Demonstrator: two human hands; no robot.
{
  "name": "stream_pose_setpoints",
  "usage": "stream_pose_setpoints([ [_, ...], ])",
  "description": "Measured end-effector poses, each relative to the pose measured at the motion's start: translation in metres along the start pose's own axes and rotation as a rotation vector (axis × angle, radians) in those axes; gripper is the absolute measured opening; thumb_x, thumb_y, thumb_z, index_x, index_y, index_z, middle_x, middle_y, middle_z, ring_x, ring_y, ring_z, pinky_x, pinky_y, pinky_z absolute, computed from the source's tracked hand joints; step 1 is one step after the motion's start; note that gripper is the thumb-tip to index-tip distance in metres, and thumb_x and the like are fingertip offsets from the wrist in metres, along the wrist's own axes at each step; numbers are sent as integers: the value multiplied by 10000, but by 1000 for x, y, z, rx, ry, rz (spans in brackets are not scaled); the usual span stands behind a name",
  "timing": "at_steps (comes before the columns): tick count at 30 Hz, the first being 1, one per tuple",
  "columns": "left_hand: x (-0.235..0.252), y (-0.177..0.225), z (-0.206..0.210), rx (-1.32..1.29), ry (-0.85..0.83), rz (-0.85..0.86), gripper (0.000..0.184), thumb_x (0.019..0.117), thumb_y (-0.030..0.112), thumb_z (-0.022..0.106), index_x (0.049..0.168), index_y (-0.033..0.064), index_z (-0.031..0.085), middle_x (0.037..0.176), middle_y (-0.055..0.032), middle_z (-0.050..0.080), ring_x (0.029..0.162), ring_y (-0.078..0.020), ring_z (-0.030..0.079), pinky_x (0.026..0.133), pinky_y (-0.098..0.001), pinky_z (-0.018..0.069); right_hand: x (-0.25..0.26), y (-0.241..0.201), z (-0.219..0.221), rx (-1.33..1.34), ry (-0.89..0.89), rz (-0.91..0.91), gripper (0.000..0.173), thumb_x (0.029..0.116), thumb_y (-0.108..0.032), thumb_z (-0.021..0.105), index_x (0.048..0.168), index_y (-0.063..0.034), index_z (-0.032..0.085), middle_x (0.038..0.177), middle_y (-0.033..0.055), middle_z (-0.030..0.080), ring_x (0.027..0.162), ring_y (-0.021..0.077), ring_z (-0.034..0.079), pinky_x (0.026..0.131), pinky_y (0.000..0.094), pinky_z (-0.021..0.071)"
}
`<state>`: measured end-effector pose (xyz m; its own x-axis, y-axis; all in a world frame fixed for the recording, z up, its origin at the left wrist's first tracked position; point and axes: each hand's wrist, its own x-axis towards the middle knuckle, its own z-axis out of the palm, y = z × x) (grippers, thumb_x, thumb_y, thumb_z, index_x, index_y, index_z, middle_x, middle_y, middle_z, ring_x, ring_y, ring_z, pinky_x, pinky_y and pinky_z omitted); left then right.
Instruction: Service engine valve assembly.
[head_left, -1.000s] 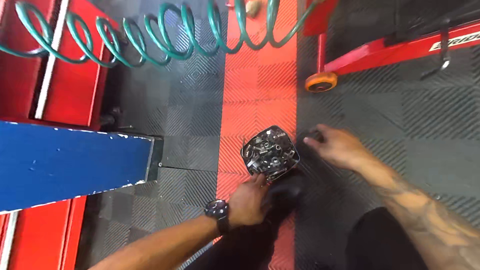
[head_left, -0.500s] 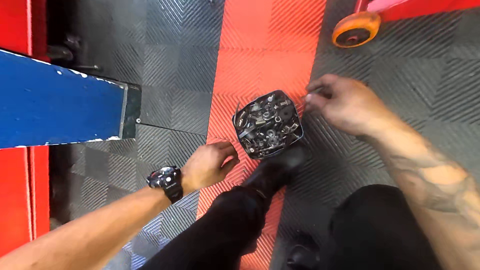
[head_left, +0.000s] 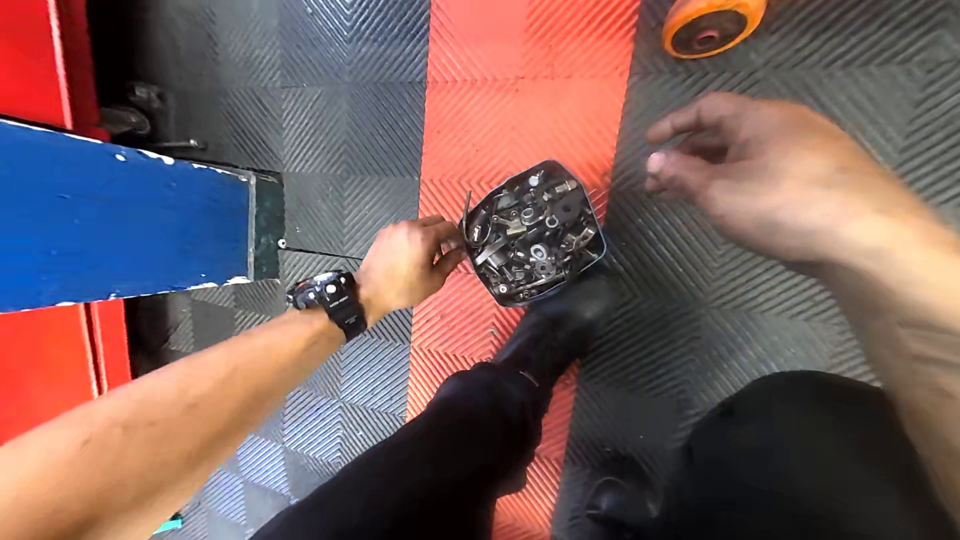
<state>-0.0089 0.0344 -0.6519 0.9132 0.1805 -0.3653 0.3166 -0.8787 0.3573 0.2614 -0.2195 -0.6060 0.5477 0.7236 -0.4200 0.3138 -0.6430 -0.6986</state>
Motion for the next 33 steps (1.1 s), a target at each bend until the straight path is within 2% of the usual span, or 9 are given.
stream_pose_setpoints([
  [5, -11, -15, 3, -36, -15, -92, 176, 997, 299, 629, 1010, 147, 718, 950, -17, 707, 825, -179, 696, 749, -488, 599, -12, 11, -8, 7, 15, 4, 260, 1021, -392, 622, 1237, -251, 653, 955, -41, 740, 826, 109, 717, 746, 400, 613],
  [10, -34, -10, 25, -38, -237, -125, 186, 987, 341, 649, 1005, 172, 726, 924, 5, 715, 818, -175, 702, 755, -494, 605, -17, 12, -9, 6, 11, 18, 263, 1020, -377, 629, 1239, -233, 651, 939, -22, 738, 806, 125, 712, 733, 416, 603],
  [13, -39, 6, 29, -41, -170, -93, 182, 997, 332, 621, 988, 183, 725, 894, 24, 708, 793, -147, 694, 733, -457, 599, -17, 11, -7, -4, 5, 3, 264, 1015, -403, 625, 1223, -244, 660, 931, -32, 739, 798, 115, 711, 722, 412, 602],
  [17, -21, 31, 24, -86, 49, 31, 179, 1008, 280, 612, 1097, 179, 730, 927, 20, 723, 779, -132, 684, 723, -427, 591, -17, 11, -6, -1, -9, -4, 280, 1010, -442, 622, 1218, -259, 662, 929, -51, 745, 819, 104, 722, 736, 401, 611],
  [21, 7, 56, 22, 53, -37, -50, 327, 1037, 324, 544, 1328, 267, 681, 845, -50, 735, 740, -253, 710, 672, -529, 568, -17, 12, -6, -18, -32, -4, 285, 1019, -451, 602, 1220, -257, 658, 918, -51, 741, 807, 109, 717, 728, 406, 607],
  [23, 15, 63, 19, 133, -85, -87, 317, 1043, 327, 517, 1294, 266, 700, 786, -81, 710, 721, -300, 700, 645, -547, 546, -17, 14, -6, -23, -44, -9, 299, 1017, -472, 597, 1224, -265, 654, 927, -53, 742, 819, 108, 720, 738, 414, 612],
  [25, 19, 68, 18, 201, -97, -103, 247, 1025, 330, 541, 1157, 239, 729, 784, -83, 710, 731, -312, 705, 644, -554, 543, -16, 16, -6, -19, -57, -15, 323, 1012, -482, 597, 1234, -255, 656, 951, -34, 742, 849, 133, 728, 768, 450, 615],
  [30, 18, 76, 28, 214, -133, -194, 302, 1026, 378, 555, 1268, 257, 689, 841, -119, 726, 762, -357, 712, 659, -585, 549, -19, 17, -9, -37, -62, -7, 335, 1022, -488, 582, 1242, -245, 650, 960, -37, 746, 863, 123, 731, 786, 439, 619],
  [33, 17, 77, 36, 158, -88, -227, 273, 1004, 370, 591, 1194, 216, 711, 821, -104, 718, 760, -337, 714, 667, -576, 553, -20, 17, -10, -30, -62, -10, 341, 1020, -490, 581, 1243, -241, 648, 948, -39, 743, 855, 120, 728, 776, 434, 617],
])
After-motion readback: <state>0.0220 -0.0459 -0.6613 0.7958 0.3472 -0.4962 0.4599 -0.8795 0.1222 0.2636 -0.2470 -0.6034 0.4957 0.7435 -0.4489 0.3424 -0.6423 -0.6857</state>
